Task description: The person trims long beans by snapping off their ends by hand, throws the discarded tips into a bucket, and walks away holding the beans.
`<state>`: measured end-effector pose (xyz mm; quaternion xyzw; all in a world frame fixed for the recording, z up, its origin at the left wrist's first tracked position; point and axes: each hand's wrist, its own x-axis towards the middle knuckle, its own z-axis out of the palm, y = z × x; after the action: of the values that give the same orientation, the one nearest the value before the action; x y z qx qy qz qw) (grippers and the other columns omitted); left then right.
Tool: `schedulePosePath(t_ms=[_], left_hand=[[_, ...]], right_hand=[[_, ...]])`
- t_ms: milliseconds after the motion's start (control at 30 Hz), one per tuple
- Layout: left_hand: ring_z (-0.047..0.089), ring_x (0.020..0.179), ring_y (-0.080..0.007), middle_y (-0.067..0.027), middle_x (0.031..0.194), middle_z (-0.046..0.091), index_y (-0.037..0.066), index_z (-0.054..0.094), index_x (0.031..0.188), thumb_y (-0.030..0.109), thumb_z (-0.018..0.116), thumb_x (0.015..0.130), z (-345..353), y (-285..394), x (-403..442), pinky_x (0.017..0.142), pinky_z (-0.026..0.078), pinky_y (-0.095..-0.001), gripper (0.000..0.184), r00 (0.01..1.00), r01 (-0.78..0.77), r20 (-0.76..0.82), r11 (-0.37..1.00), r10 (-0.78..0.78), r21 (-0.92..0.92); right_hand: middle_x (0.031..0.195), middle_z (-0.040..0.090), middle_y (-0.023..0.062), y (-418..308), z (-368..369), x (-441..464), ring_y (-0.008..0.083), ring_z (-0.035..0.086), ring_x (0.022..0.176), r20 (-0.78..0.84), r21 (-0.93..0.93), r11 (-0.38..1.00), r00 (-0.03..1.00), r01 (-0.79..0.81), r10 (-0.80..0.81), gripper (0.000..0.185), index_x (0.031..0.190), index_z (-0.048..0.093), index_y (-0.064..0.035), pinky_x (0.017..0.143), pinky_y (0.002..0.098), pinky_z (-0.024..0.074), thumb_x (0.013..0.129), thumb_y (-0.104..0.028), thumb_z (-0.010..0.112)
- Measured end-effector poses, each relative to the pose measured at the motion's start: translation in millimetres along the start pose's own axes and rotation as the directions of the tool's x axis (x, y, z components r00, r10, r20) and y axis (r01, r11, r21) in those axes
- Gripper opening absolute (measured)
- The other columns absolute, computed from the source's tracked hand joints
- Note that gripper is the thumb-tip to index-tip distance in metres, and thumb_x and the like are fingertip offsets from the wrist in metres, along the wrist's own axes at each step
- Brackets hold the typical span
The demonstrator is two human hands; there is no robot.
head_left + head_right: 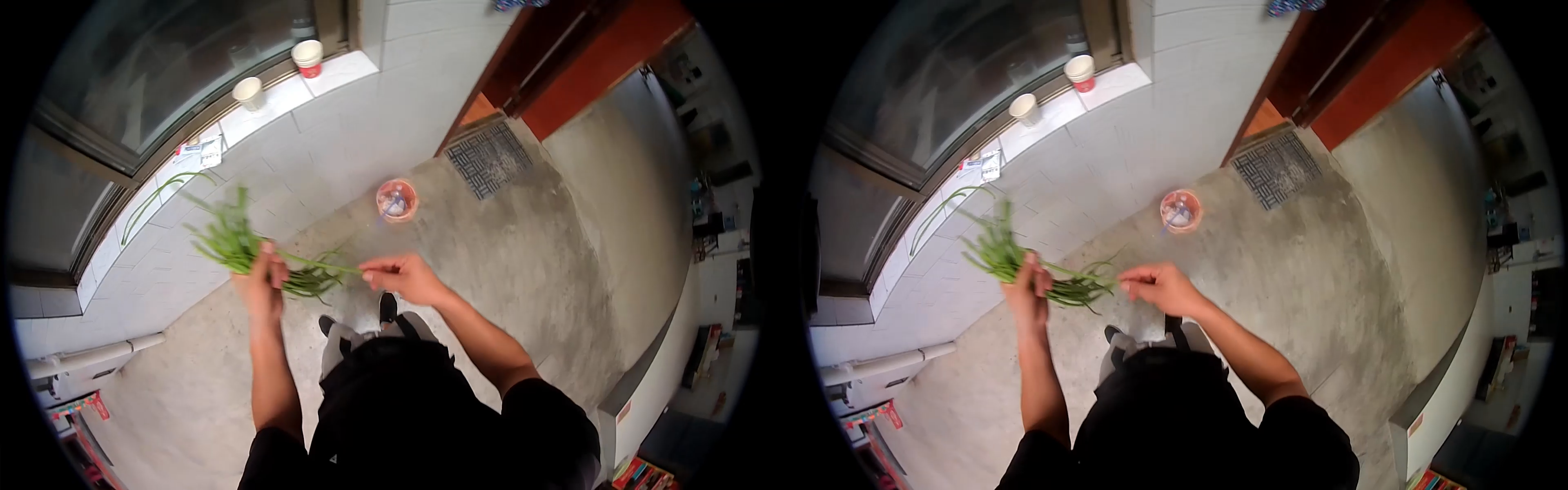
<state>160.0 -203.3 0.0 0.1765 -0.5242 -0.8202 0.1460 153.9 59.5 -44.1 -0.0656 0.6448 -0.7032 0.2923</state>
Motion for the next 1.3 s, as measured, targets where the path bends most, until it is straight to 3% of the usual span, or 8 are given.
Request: schedulePosePath(t_ms=[200, 500, 800, 900, 967, 1100, 1167, 1300], left_hand=[[0.033, 0.045, -0.0064, -0.0012, 0.069, 0.051, -0.001, 0.057, 0.102, 0.011, 0.062, 0.097, -30.2, 40.5, 5.6, 0.049, 0.034, -0.0239, 0.014, 0.992, -0.128, -0.04, 0.985, 0.124, -0.118], [0.034, 0.048, -0.0056, -0.0013, 0.078, 0.053, -0.001, 0.054, 0.106, 0.013, 0.057, 0.102, -50.8, 56.7, 10.5, 0.053, 0.034, -0.0226, 0.015, 0.995, -0.097, 0.006, 0.963, 0.102, -0.252], [0.033, 0.047, -0.0058, -0.0018, 0.076, 0.051, -0.001, 0.056, 0.103, 0.011, 0.057, 0.101, -71.7, 69.2, 55.1, 0.051, 0.035, -0.0229, 0.012, 0.991, -0.133, 0.007, 0.973, 0.136, -0.188], [0.035, 0.048, -0.0059, -0.0023, 0.076, 0.052, -0.001, 0.056, 0.102, 0.009, 0.058, 0.099, -84.3, 81.8, 73.2, 0.051, 0.035, -0.0225, 0.011, 0.991, -0.131, -0.034, 0.966, 0.127, -0.223], [0.035, 0.047, -0.0061, -0.0023, 0.076, 0.052, -0.002, 0.056, 0.102, 0.008, 0.058, 0.099, -88.3, 87.4, 78.2, 0.05, 0.035, -0.0224, 0.01, 0.991, -0.134, -0.049, 0.973, 0.127, -0.188], [0.037, 0.045, -0.0075, -0.0039, 0.076, 0.053, -0.001, 0.057, 0.1, 0.007, 0.06, 0.096, -92.2, 85.8, 88.5, 0.048, 0.035, -0.0233, 0.01, 0.993, -0.121, 0.005, 0.991, 0.121, -0.061], [0.039, 0.044, -0.0086, -0.0061, 0.076, 0.056, 0.0, 0.057, 0.099, 0.006, 0.064, 0.093, -89.2, 77.9, 90.3, 0.047, 0.037, -0.0243, 0.011, 0.996, -0.089, -0.011, 0.996, 0.089, -0.008], [0.04, 0.044, -0.0088, -0.0074, 0.082, 0.059, 0.001, 0.057, 0.099, 0.005, 0.066, 0.092, -83.3, 63.2, 90.8, 0.046, 0.038, -0.0254, 0.012, 0.999, -0.013, -0.043, 1.0, 0.014, 0.026]], right_hand=[[0.081, 0.071, 0.0053, -66.9, -48.8, -42.3, 0.0081, 0.06, 0.066, -0.018, 0.068, 0.992, 0.994, 0.11, -0.109, 0.017, 0.106, 0.075, -0.0013, 0.059, 0.023, 0.0478, 0.092, -0.01, 0.071], [0.09, 0.073, 0.0112, -84.1, -54.2, -35.0, 0.017, 0.07, 0.076, 0.159, 0.226, 0.955, 0.96, 0.191, -0.23, 0.016, 0.108, 0.071, 0.0039, 0.069, 0.0292, 0.0552, 0.094, -0.002, 0.064], [0.093, 0.073, 0.0122, -92.9, -38.9, 10.7, 0.0176, 0.072, 0.08, 0.196, -0.219, 0.969, 0.978, 0.117, -0.074, 0.019, 0.106, 0.069, 0.0054, 0.075, 0.0303, 0.0562, 0.09, 0.002, 0.059], [0.091, 0.073, 0.0111, -89.8, -28.1, 32.8, 0.0175, 0.071, 0.079, 0.206, -0.505, 0.844, 0.975, 0.182, -0.087, 0.02, 0.104, 0.069, 0.0061, 0.075, 0.0305, 0.056, 0.087, 0.004, 0.057], [0.087, 0.073, 0.0105, -83.5, -20.6, 40.9, 0.017, 0.071, 0.077, 0.12, -0.241, 0.969, 0.992, 0.058, -0.03, 0.02, 0.103, 0.068, 0.0056, 0.073, 0.0318, 0.0565, 0.087, 0.005, 0.057], [0.082, 0.069, 0.0098, -22.0, -43.5, 73.6, 0.0153, 0.068, 0.071, -0.077, -0.13, 0.989, 0.994, 0.07, -0.08, 0.011, 0.095, 0.064, 0.0074, 0.065, 0.0288, 0.0548, 0.089, 0.002, 0.057], [0.081, 0.069, 0.0112, 17.1, -71.2, 84.7, 0.0159, 0.068, 0.067, -0.312, -0.074, 0.997, 0.95, 0.003, -0.026, 0.008, 0.092, 0.065, 0.0071, 0.059, 0.0287, 0.0549, 0.089, 0.002, 0.06], [0.078, 0.07, 0.0118, 94.0, -117.5, 104.2, 0.0153, 0.068, 0.065, -0.47, 0.003, 0.998, 0.881, -0.059, 0.054, 0.01, 0.094, 0.066, 0.0071, 0.056, 0.0289, 0.0551, 0.088, 0.0, 0.064]])
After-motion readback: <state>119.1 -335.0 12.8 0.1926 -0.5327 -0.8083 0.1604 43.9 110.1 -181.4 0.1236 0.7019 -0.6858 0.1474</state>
